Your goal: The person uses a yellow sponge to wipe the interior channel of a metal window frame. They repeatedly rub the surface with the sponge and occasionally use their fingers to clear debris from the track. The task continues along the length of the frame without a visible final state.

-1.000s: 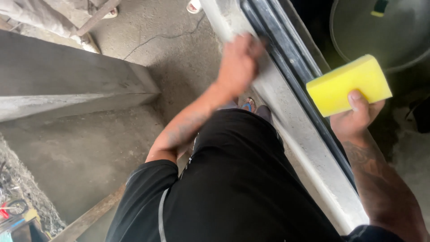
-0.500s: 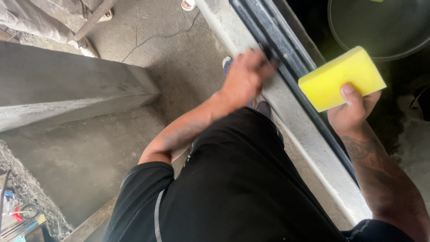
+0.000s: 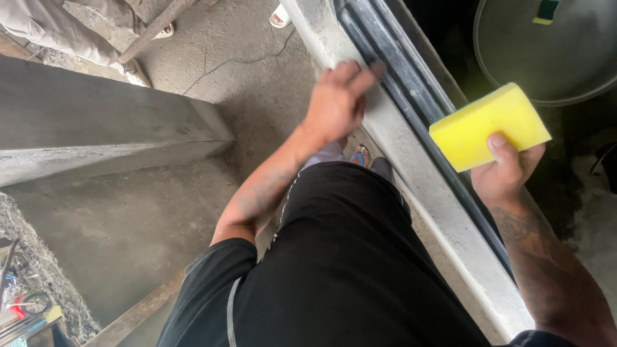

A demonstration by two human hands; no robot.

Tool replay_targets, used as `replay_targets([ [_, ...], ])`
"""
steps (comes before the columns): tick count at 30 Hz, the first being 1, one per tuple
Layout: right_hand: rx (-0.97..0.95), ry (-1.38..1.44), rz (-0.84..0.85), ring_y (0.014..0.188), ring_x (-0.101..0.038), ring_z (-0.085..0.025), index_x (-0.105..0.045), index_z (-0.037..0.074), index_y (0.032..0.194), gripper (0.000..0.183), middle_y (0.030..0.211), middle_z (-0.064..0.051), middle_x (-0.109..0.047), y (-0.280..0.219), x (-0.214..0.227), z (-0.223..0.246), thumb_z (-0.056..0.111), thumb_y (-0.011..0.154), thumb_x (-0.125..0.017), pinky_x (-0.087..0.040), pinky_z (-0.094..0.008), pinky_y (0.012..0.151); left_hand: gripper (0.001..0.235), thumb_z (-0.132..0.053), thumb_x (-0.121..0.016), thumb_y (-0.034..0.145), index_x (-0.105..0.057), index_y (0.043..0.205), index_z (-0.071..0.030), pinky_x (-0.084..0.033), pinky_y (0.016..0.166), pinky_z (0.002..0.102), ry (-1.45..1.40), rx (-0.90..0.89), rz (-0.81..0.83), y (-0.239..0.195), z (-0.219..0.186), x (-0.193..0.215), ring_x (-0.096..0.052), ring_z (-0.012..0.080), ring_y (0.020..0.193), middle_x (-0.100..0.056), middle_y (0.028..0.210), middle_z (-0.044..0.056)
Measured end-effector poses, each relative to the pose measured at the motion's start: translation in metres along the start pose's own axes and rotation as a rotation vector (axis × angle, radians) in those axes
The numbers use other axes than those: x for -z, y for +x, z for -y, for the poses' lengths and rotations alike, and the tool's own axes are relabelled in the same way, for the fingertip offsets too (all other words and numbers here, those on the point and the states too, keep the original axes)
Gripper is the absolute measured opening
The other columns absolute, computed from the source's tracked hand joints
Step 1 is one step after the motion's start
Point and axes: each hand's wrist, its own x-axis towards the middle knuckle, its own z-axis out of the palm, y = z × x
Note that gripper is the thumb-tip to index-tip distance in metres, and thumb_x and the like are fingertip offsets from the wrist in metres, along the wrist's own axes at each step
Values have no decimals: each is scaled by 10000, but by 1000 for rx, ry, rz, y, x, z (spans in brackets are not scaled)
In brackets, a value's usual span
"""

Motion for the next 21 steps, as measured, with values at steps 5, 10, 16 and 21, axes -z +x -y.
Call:
replay_targets([
  [5, 29, -41, 22, 1115, -753, -169, -705, 162, 1365, 380, 1212, 17, -729, 3, -2, 2, 376, 1051, -718, -594, -250, 798, 1148, -196, -712, 907, -62, 1842, -334, -660, 785, 596, 561, 718, 677, 54, 53, 2, -827, 438, 904, -831, 1037, 98],
  [10, -3, -31, 6, 1138, -757, -154, -708, 186, 1374, 399, 1237, 28, -737, 5, 1, 3, 390, 1033, -747, -607, -230, 811, 1199, -189, -791, 925, -24, 1845, -249, -660, 939, 584, 478, 772, 869, 98, 21, 17, -802, 406, 1062, -800, 1145, 140],
  [16, -15, -70, 16, 1121, -755, -130, -697, 182, 1377, 398, 1241, 31, -734, -3, 10, -4, 389, 1040, -744, -588, -207, 788, 885, -60, -678, 973, -358, 1783, -219, -701, 689, 510, 327, 624, 745, 87, 40, 33, -738, 302, 677, -625, 719, 72],
  [21, -32, -81, 11, 1167, -753, -138, -684, 198, 1451, 453, 1315, 13, -734, -2, 12, -3, 395, 1049, -752, -609, -206, 839, 949, 0, -534, 1108, -18, 1875, -213, -696, 786, 443, 521, 666, 935, 92, 3, 19, -726, 252, 762, -724, 870, 60],
])
